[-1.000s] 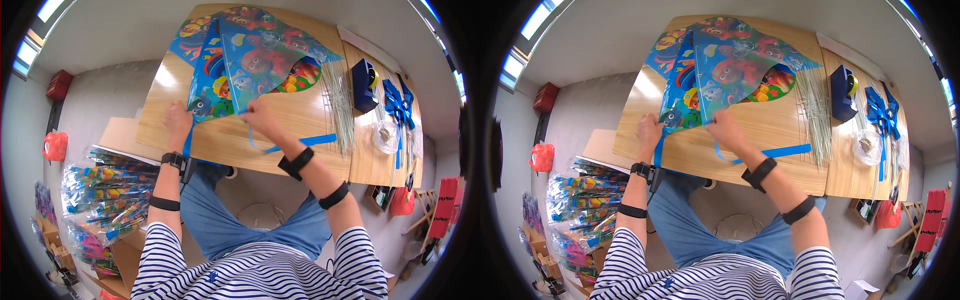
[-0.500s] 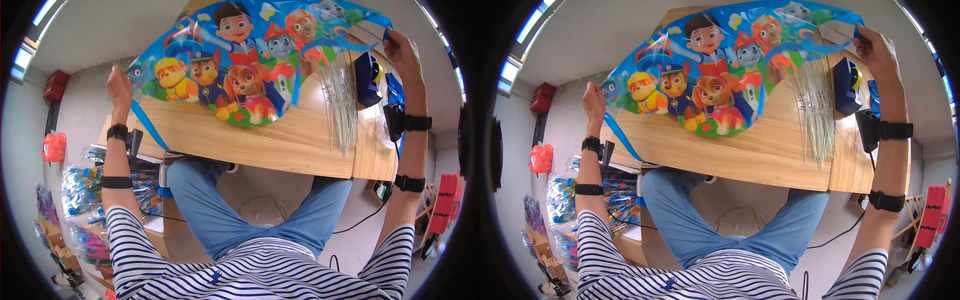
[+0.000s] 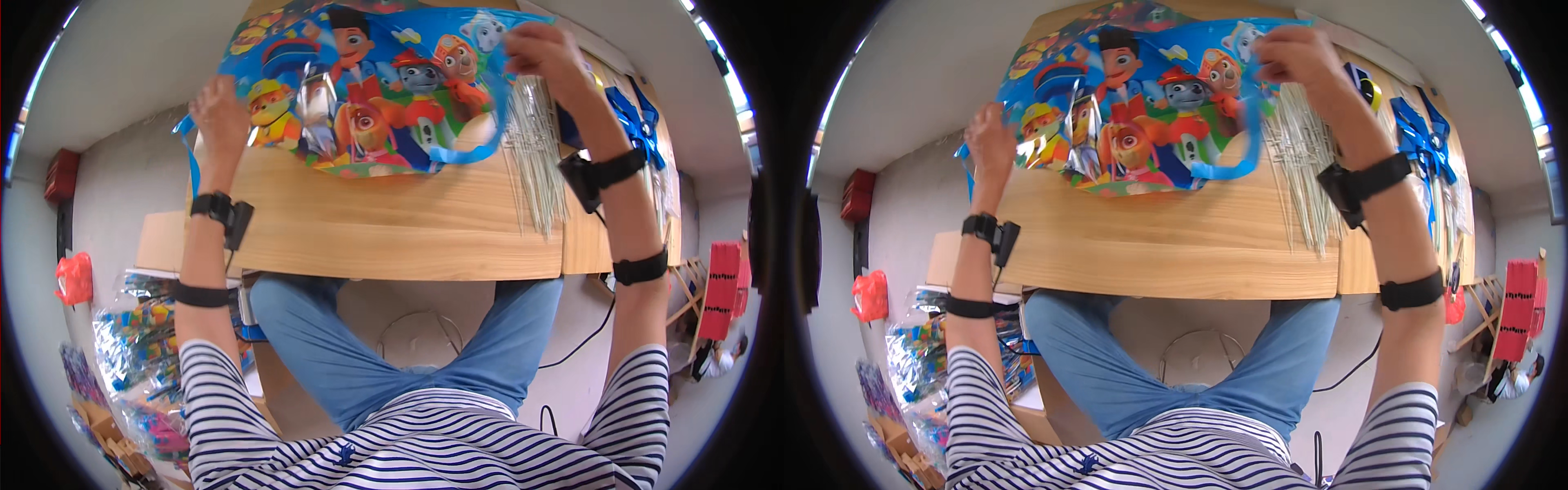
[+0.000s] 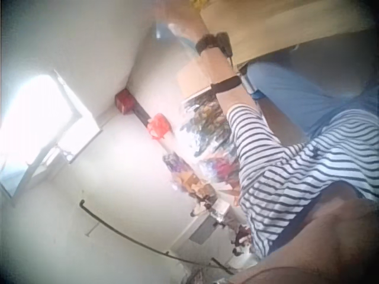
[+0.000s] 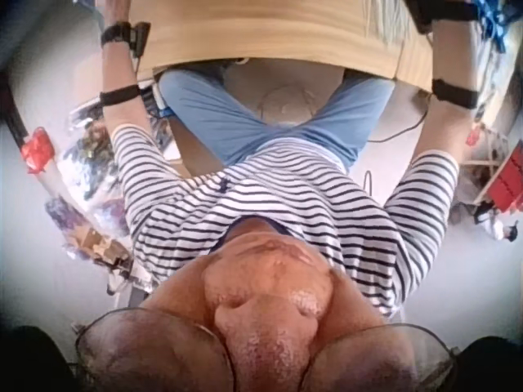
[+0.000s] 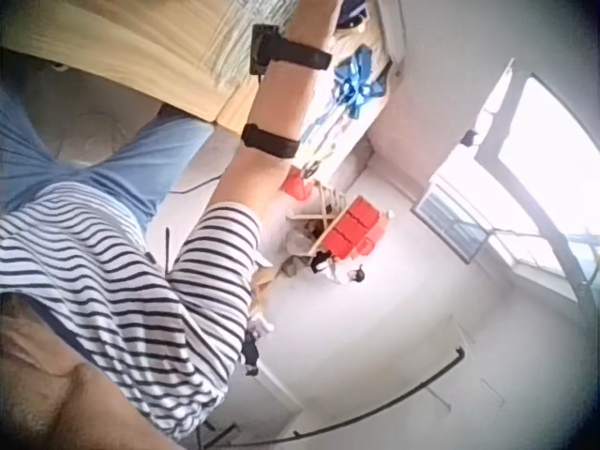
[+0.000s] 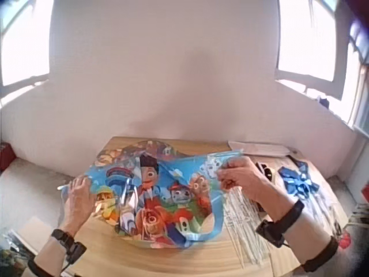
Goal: The person is assembling a kite by attaching support sticks and decorative blue ribbons to a character-themed kite skin using tape.
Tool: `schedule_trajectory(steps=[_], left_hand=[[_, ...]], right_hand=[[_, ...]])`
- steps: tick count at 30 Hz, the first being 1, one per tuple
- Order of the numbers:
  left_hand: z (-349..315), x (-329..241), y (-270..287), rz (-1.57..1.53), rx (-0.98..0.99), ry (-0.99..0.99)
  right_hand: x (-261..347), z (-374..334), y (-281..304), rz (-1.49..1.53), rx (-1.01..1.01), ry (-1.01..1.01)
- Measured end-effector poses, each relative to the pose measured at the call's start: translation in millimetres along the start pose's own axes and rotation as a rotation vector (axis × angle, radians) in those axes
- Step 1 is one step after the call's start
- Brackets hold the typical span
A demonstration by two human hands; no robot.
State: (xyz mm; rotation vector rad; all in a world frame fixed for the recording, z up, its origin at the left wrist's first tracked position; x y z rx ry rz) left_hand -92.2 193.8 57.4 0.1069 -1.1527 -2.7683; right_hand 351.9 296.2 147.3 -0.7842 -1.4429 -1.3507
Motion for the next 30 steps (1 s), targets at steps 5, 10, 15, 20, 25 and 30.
schedule_trajectory(steps=[5, 10, 15, 20, 25, 30], left_hand=[[-53, -98, -26, -0.517, 0.313, -0.088], [-90, -144, -13, -0.426, 0.581, -0.117], [-93, -146, -4, -0.394, 0.613, -0.095], [-98, -151, 11, -0.374, 0.643, -0.057], [-113, -161, 28, -0.395, 0.62, -0.092], [-127, -178, 48, -0.452, 0.619, -0.145]], right_hand=[[-51, -21, 7, -0.247, 0.041, -0.208], [-146, -77, 61, -1.149, -0.268, -0.132], [-162, -96, 68, -1.215, -0.301, -0.183], [-153, -102, 71, -1.25, -0.287, -0.188], [-150, -112, 68, -1.3, -0.34, -0.242], [-144, -114, 63, -1.344, -0.355, -0.219]])
Point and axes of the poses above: each hand's wrist, its own z-axis towards the middle knuckle, its own y-axis out of the back of the hand, x = y × z, the point moved 3 cm from there along z, towards the middle knuckle, and after that the axes turned 6 degrees about -x, right-handed, at the moved point
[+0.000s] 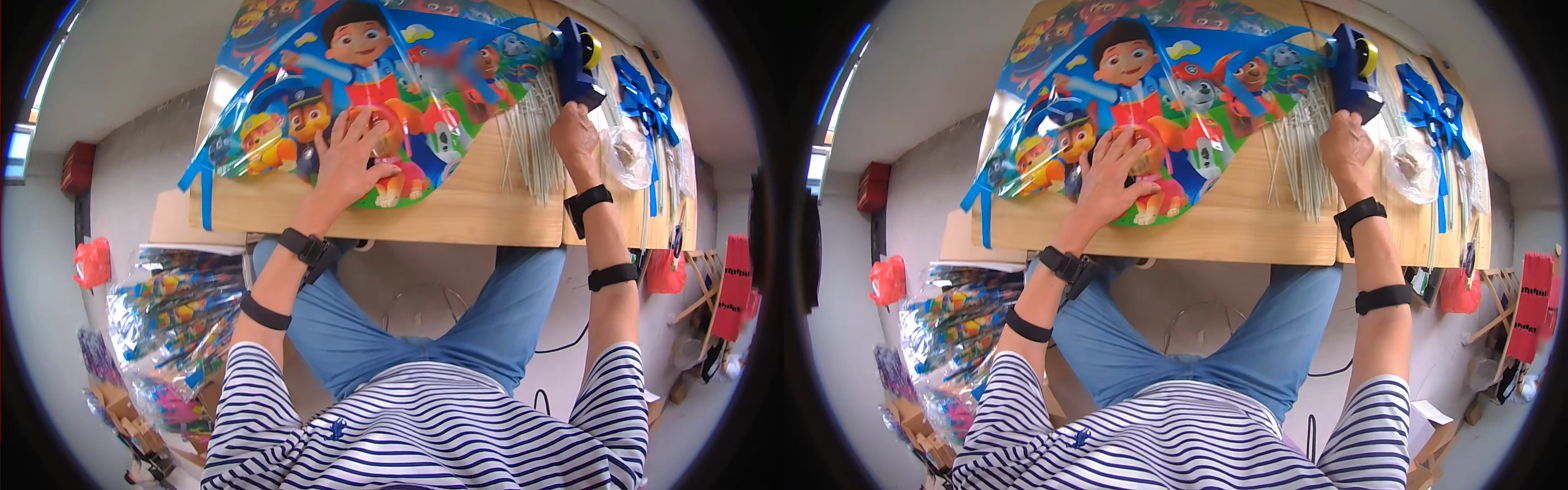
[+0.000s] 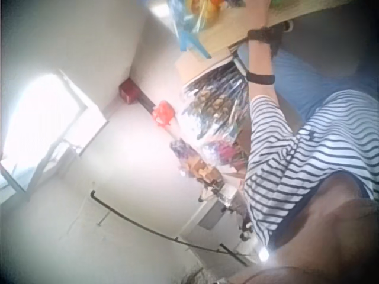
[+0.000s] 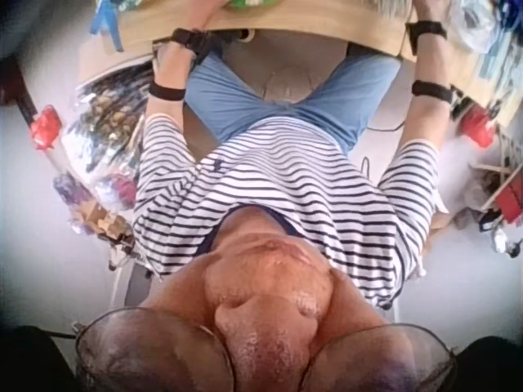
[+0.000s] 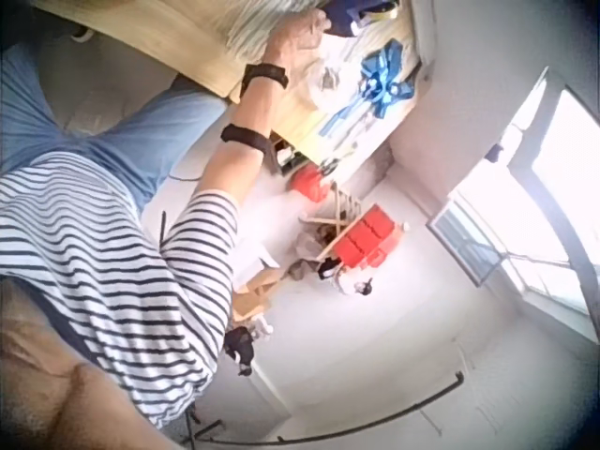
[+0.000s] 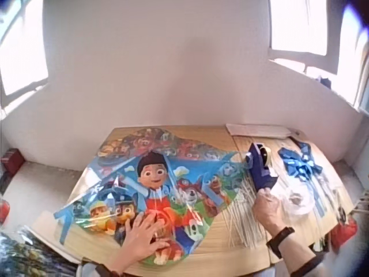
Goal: The person is assembling a kite by attaching support sticks and decorative blue ribbons to a character-themed kite skin using tape.
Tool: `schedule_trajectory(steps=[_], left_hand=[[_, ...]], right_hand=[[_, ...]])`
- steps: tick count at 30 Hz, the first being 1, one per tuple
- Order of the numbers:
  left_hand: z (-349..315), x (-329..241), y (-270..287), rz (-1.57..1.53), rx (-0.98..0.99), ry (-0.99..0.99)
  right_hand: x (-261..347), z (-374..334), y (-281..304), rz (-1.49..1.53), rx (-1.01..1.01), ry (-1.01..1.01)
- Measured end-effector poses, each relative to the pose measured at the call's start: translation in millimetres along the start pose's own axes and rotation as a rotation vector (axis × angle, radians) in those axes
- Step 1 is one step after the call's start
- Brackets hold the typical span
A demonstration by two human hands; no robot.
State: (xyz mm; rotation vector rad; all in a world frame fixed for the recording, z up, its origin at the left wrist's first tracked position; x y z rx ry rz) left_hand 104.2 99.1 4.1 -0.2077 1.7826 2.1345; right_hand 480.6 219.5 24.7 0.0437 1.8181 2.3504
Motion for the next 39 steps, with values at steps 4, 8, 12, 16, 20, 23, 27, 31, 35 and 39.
schedule_trajectory(steps=[4, 8, 12, 16, 20, 23, 27, 31, 35, 39], left_hand=[[-17, 13, 1, -0.009, -0.01, -0.021], [-25, 33, 7, -0.006, -0.066, 0.03], [-25, 53, 8, 0.031, -0.097, -0.002], [-17, 64, 15, 0.0, -0.101, -0.009], [-21, 82, 32, 0.014, -0.069, -0.006], [-26, 87, 39, -0.012, 0.014, 0.019], [-24, 89, 40, -0.028, 0.055, 0.038], [-23, 87, 40, -0.02, 0.062, 0.039], [-24, 89, 39, -0.021, 0.056, 0.032], [-17, 83, 34, -0.021, 0.042, -0.018]], right_hand=[[55, -31, 30, 0.396, -0.297, 0.327], [141, -98, 41, 0.561, -0.244, 0.714], [171, -151, 28, 0.555, -0.022, 0.764], [175, -177, 30, 0.537, -0.002, 0.744], [180, -149, 25, 0.672, 0.036, 0.693], [154, -85, 15, 0.585, -0.176, 0.608], [101, -10, 15, 0.26, -0.243, 0.275], [60, 37, 5, -0.056, -0.191, 0.112], [44, 52, -9, -0.159, -0.125, 0.135], [27, 55, 14, -0.295, -0.314, 0.247]])
Point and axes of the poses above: each hand's wrist, its own z-axis towards the middle knuckle, its own y-axis out of the back of the hand, x = y × z, the point moved 3 cm from there along z, towards the middle knuckle, and after that the axes turned 6 degrees about -x, right-handed, at the moved point
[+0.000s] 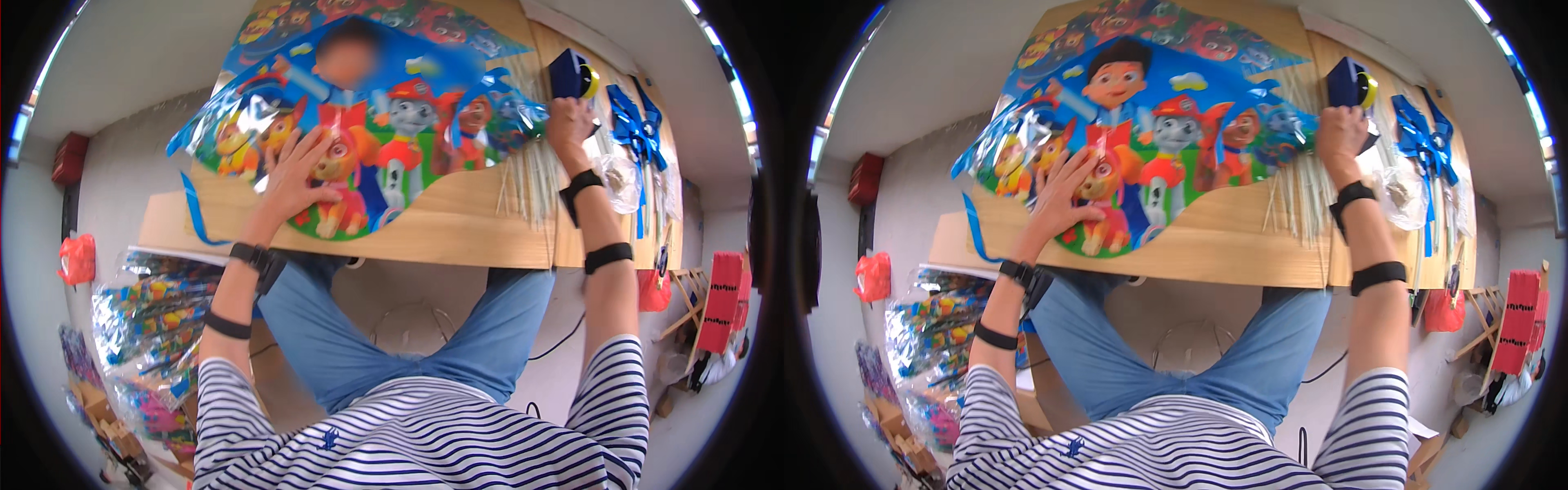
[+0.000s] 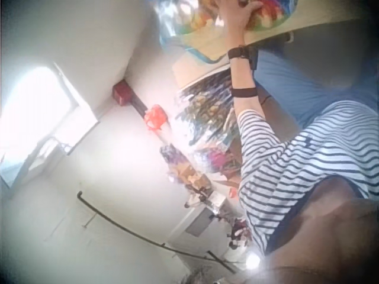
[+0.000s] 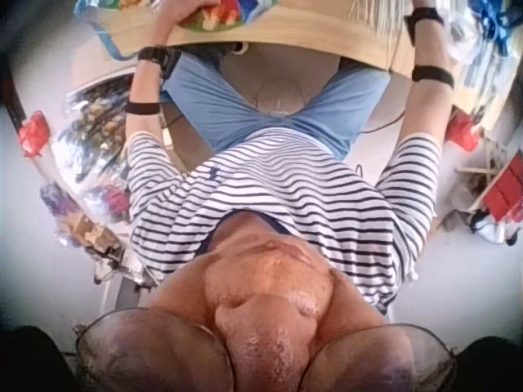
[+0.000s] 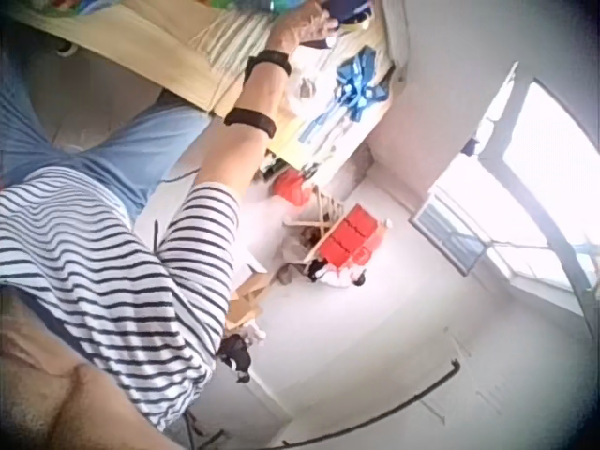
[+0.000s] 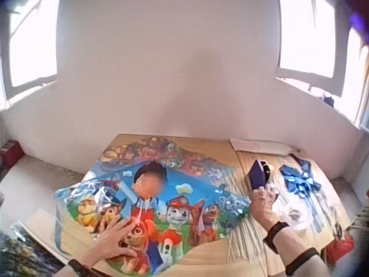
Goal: The person is assembling a kite by attaching support sticks and decorative blue ribbons to a character-themed kite skin using tape.
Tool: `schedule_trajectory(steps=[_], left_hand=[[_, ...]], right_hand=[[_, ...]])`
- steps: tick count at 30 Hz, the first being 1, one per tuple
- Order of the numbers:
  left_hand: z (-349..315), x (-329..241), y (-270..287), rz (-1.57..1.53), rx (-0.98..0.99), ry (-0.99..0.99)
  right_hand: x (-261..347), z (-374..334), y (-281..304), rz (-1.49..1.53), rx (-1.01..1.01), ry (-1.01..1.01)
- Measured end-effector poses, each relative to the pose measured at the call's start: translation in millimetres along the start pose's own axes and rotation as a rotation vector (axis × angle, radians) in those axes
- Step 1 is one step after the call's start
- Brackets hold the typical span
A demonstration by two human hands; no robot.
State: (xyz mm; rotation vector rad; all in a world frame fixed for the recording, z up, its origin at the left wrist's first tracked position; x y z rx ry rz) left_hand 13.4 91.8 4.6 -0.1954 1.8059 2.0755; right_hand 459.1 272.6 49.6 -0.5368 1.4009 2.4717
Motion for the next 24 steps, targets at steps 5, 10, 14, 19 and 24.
schedule_trajectory(steps=[5, 10, 14, 19, 24], left_hand=[[14, -31, -26, -0.048, -0.012, -0.078], [26, -68, -47, -0.022, -0.053, -0.096], [30, -63, -53, 0.03, -0.072, -0.058], [49, -63, -51, 0.036, -0.054, -0.06], [52, -63, -43, -0.023, -0.121, -0.088]], right_hand=[[-51, 10, 51, -0.13, -0.112, 0.013], [-62, 0, 77, 0.032, -0.314, 0.094], [19, -40, 70, 0.346, -0.326, 0.239], [107, -91, 98, 0.809, -0.127, 0.406], [150, -140, 87, 0.927, -0.147, 0.44]])
Point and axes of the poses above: each hand's wrist, its own z-axis towards the middle knuckle, its own y-axis out of the back of the hand, x = y × z, the point moved 3 cm from there along z, towards the middle knuckle, and after that the axes turned 6 degrees about -x, right-handed, at the moved point
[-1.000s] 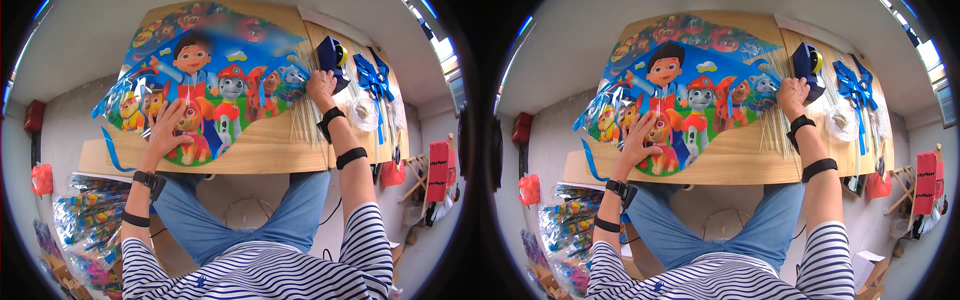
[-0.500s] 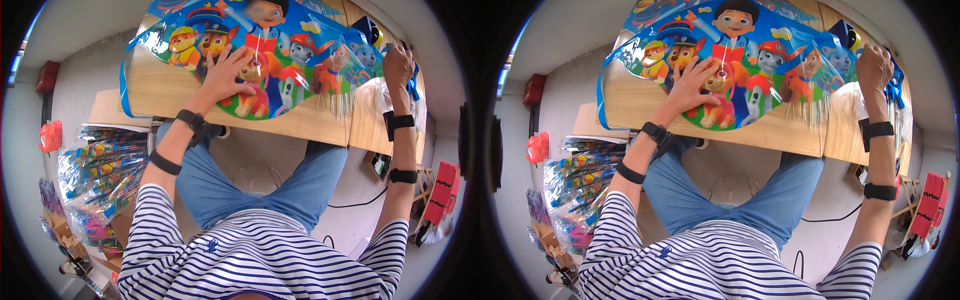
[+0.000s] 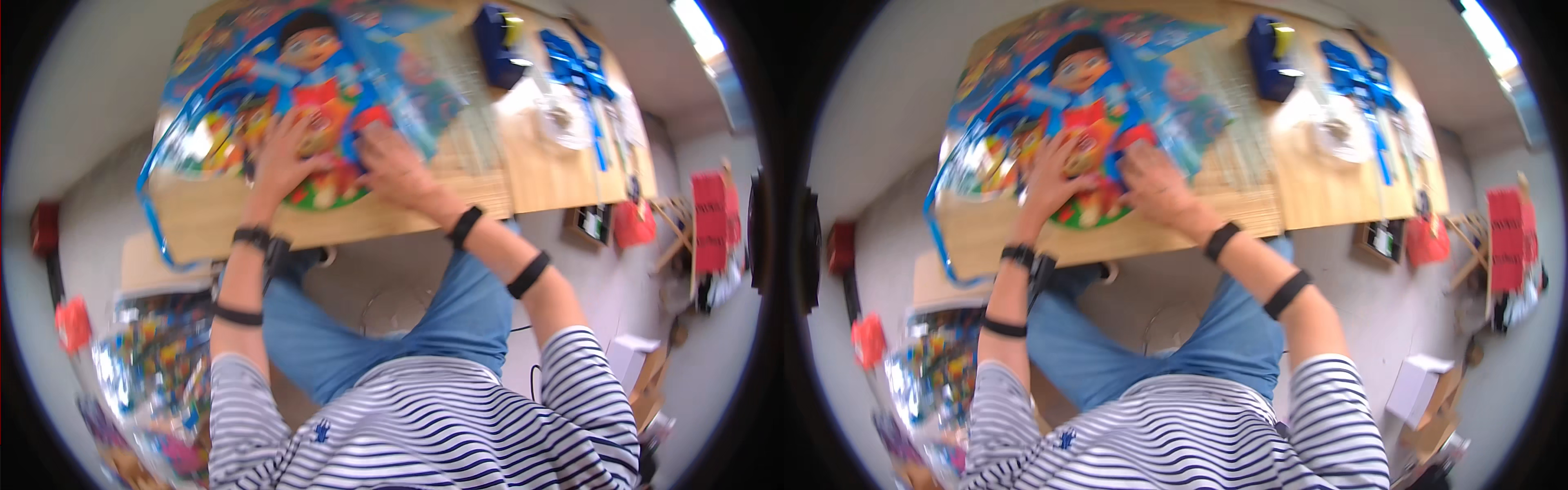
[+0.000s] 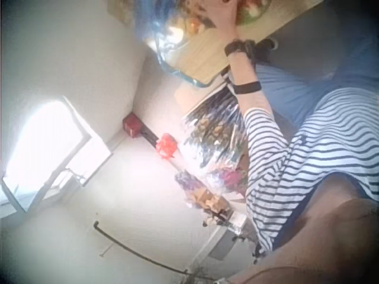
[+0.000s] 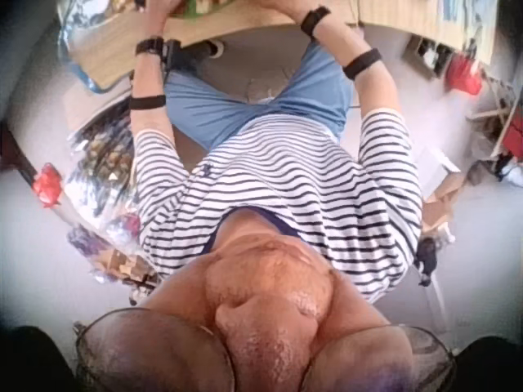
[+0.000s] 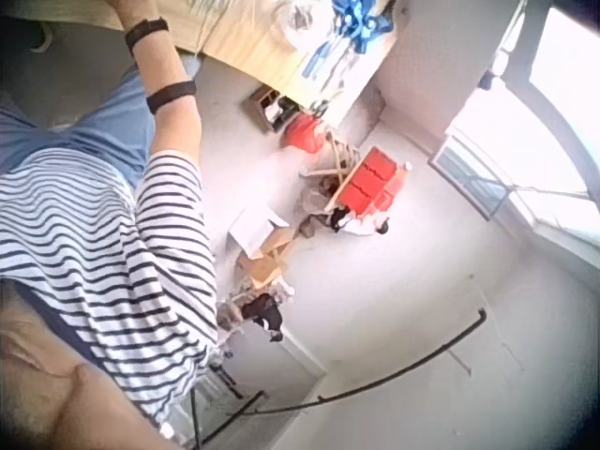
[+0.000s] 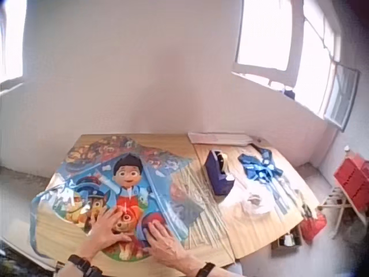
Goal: The person is assembling a kite by attaching support sticks and decorative blue ribbons to a character-themed kite skin using tape.
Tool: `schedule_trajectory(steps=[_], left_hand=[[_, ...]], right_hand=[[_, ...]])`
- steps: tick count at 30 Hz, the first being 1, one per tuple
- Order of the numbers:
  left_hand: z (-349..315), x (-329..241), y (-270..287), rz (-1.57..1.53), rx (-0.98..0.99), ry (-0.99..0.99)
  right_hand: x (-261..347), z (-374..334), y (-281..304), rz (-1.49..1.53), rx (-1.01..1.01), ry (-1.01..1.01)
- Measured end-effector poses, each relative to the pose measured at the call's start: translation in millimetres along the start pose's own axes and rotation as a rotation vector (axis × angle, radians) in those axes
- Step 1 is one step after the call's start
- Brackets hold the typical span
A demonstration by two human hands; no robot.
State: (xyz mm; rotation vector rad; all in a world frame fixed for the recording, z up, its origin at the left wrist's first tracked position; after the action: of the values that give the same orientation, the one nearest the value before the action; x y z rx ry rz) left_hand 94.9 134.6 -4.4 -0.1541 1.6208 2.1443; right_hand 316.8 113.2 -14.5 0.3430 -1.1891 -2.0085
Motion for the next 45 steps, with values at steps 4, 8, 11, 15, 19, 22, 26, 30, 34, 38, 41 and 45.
schedule_trajectory(steps=[4, 8, 11, 15, 19, 22, 26, 30, 34, 38, 41, 45], left_hand=[[-15, 6, 10, -0.037, -0.04, 0.022], [-16, -4, 8, 0.023, 0.061, 0.055], [-21, -19, 24, -0.038, -0.095, -0.069], [-45, -57, 31, -0.249, 0.011, 0.082], [-64, -109, 40, -0.346, 0.11, 0.144], [-67, -134, 26, -0.428, 0.157, 0.198], [-38, -170, 19, -0.487, 0.275, 0.252], [7, -205, 18, -0.496, 0.337, 0.167], [35, -239, 7, -0.549, 0.349, 0.095], [43, -251, 0, -0.498, 0.458, 0.121], [50, -255, -4, -0.566, 0.443, 0.033], [47, -246, -16, -0.991, 0.463, 0.438]], right_hand=[[15, 5, 9, 0.071, -0.021, -0.117], [10, 7, 52, 0.148, -0.103, -0.085], [-22, -12, 96, 0.145, -0.242, -0.114], [-127, -78, 167, -0.049, -0.413, -0.445], [-243, -161, 227, -0.249, -0.519, -0.844], [-305, -178, 247, -0.285, -0.4, -1.132], [-376, -169, 237, -0.3, -0.256, -1.169], [-419, -133, 213, -0.272, -0.142, -0.937], [-461, -101, 176, -0.293, 0.098, -0.737], [-459, -77, 162, -0.306, 0.168, -1.007], [-464, -85, 178, -0.152, 0.101, -1.006], [-329, -58, 204, 0.833, -0.231, -0.68]])
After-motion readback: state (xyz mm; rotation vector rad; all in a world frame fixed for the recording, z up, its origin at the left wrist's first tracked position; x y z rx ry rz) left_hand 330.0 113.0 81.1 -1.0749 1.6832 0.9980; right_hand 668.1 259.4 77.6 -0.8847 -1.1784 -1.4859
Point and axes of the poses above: each hand's wrist, its own z-axis towards the middle knuckle, its own y-axis out of the back of the hand, x = y × z, the point moved 3 cm from there along z, towards the middle knuckle, and after that the axes turned 6 degrees about -x, right-handed, at the moved point
